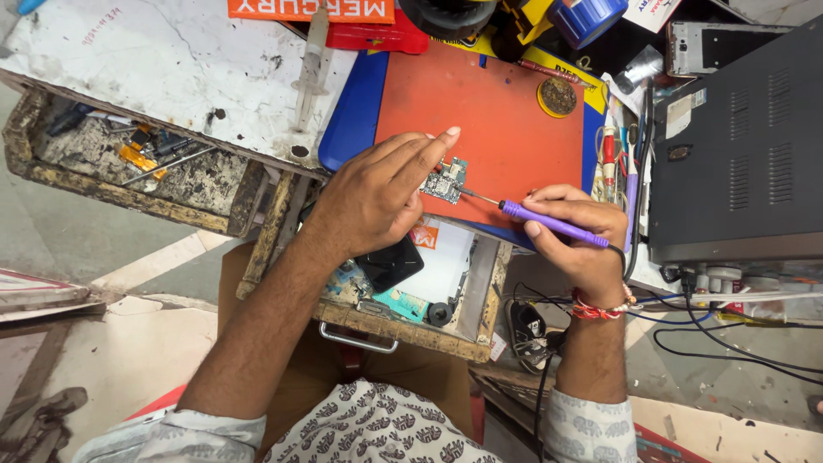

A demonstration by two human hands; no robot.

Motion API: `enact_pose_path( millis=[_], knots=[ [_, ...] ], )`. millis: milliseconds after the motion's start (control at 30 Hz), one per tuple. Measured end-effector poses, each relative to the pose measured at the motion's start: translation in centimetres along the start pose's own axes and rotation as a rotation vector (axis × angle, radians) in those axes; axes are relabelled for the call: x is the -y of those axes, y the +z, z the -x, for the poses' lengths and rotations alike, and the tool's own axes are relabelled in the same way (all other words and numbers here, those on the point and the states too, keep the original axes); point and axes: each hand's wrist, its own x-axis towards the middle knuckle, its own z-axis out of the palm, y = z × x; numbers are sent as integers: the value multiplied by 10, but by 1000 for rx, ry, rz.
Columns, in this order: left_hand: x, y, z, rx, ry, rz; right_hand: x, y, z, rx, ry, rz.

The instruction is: The person is using a soldering iron to apply solder to components on a motherboard while holding the board by hand on a red workspace mat.

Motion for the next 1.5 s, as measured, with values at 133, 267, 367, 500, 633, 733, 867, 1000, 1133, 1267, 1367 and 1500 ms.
enact_pose_path(
  millis=[133, 267, 367, 500, 633, 733, 867, 1000, 1133, 1267, 1367, 1500],
  knots=[
    [-2, -2, 0, -3, 2, 8, 0, -1, -1, 27, -26, 4],
    [-1, -4, -1, -7, 9, 34, -5, -1, 0, 27, -11, -11],
    [-2, -6, 1, 0, 5, 51, -7, -2, 6, 14, 7, -8],
    [-7, -14, -3, -5, 1, 78, -1, 1, 3, -13, 61, -29],
    [-14, -18, -4, -64, 24, 38, 9, 5, -2, -36, 73, -2],
    [-17, -18, -3, -23, -28, 39, 13, 3, -2, -10, 108, -22],
    [-18, -21, -4, -41, -10, 42, 14, 3, -5, -12, 158, -35],
    [-21, -22, -2, -36, -30, 82, 14, 1, -2, 0, 184, -11],
    [-21, -24, 1, -55, -13, 61, 5, 3, -2, -4, 74, 4],
    [-21, -20, 4, -81, 10, 9, 0, 3, -2, -12, 172, 86],
    [-21, -19, 4, -65, -11, 16, 4, 3, -2, -18, 162, 95],
    [-21, -21, 3, -58, -23, 28, 15, 4, -3, -24, 156, 65]
  ],
)
